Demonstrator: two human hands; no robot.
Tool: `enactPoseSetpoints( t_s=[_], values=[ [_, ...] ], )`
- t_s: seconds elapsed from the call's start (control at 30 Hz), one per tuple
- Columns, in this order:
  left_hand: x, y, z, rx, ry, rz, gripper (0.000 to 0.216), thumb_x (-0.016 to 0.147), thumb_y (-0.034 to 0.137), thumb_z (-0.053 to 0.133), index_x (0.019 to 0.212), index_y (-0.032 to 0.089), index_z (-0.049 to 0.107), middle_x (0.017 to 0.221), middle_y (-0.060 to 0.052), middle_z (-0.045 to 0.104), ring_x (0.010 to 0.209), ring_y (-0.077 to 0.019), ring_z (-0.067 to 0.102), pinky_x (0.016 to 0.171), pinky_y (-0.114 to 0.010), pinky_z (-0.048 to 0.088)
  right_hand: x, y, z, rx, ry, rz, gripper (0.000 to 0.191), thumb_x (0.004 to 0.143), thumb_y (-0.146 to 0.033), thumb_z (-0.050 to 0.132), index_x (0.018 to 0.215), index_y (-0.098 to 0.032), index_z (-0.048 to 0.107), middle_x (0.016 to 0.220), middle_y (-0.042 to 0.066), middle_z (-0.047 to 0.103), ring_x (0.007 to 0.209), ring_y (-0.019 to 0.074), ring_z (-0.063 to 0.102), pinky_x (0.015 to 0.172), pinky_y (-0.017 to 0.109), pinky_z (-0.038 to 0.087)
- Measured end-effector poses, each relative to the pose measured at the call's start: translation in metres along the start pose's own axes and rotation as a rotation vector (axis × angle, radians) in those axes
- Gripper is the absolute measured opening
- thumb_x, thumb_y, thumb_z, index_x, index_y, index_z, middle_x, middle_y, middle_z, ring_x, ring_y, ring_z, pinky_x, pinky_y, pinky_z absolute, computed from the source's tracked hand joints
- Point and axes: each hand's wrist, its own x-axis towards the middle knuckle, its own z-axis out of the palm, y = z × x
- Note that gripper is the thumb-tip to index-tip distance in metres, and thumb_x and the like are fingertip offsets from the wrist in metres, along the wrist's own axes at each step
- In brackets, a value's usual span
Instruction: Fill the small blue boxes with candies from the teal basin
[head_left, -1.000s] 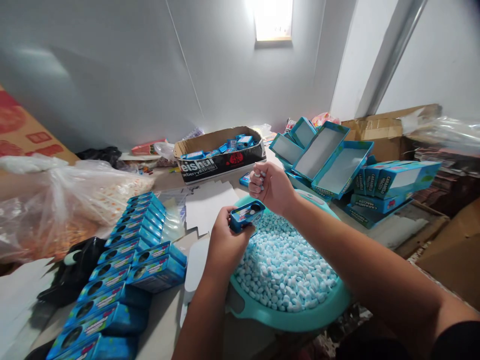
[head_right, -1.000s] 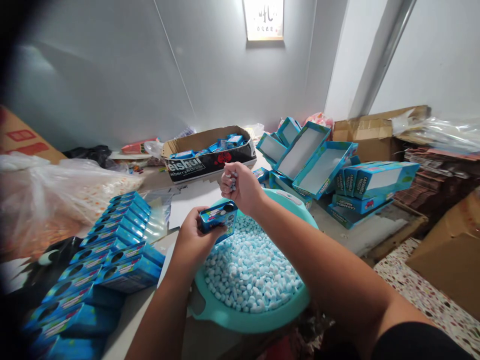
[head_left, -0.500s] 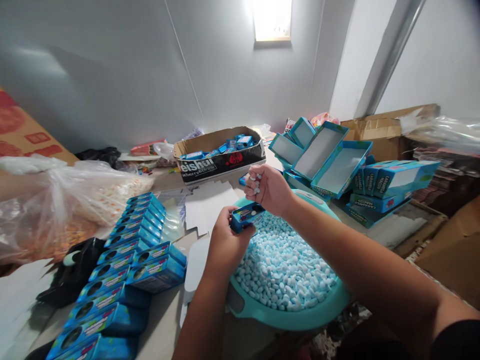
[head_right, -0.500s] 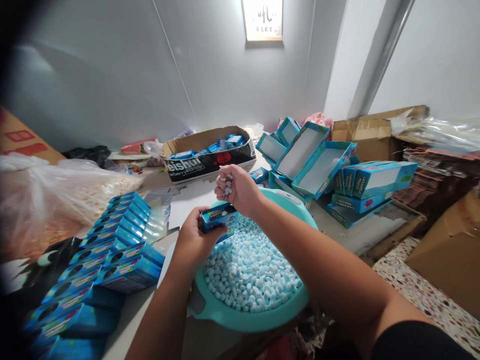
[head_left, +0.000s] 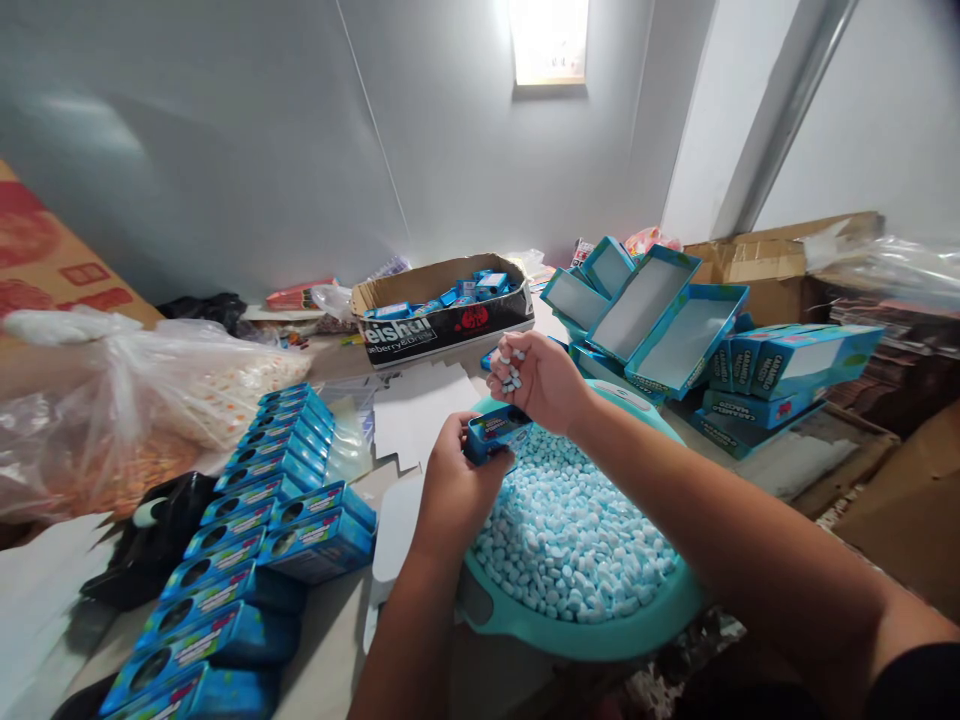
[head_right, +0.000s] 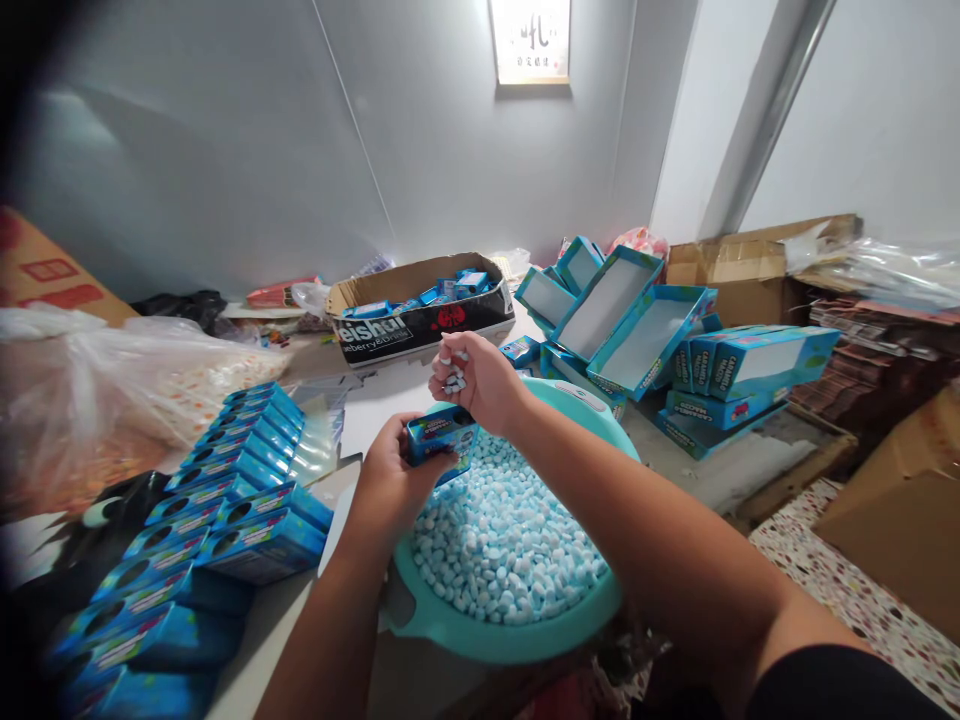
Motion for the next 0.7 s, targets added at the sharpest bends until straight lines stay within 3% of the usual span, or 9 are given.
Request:
enactPoseSetpoints(
  t_s=[0.7],
  values=[
    [0.0004, -0.0008, 0.0009, -0.048, 0.013, -0.028, 0.045, 0.066, 0.025, 0.076, 0.107, 0.023, 0.057, 0.093, 0.001, 0.067, 0.082, -0.0183, 0.064, 0.073, -0.030, 0.050, -0.0023, -0.0025, -0.0005, -0.033, 0.028, 0.010, 0.015, 0.077, -0.035, 0.061, 0.080, -0.020, 0.061, 0.070, -0.002, 0.062, 0.062, 0.0109, 0.057, 0.062, 0.025, 0.047]
  ],
)
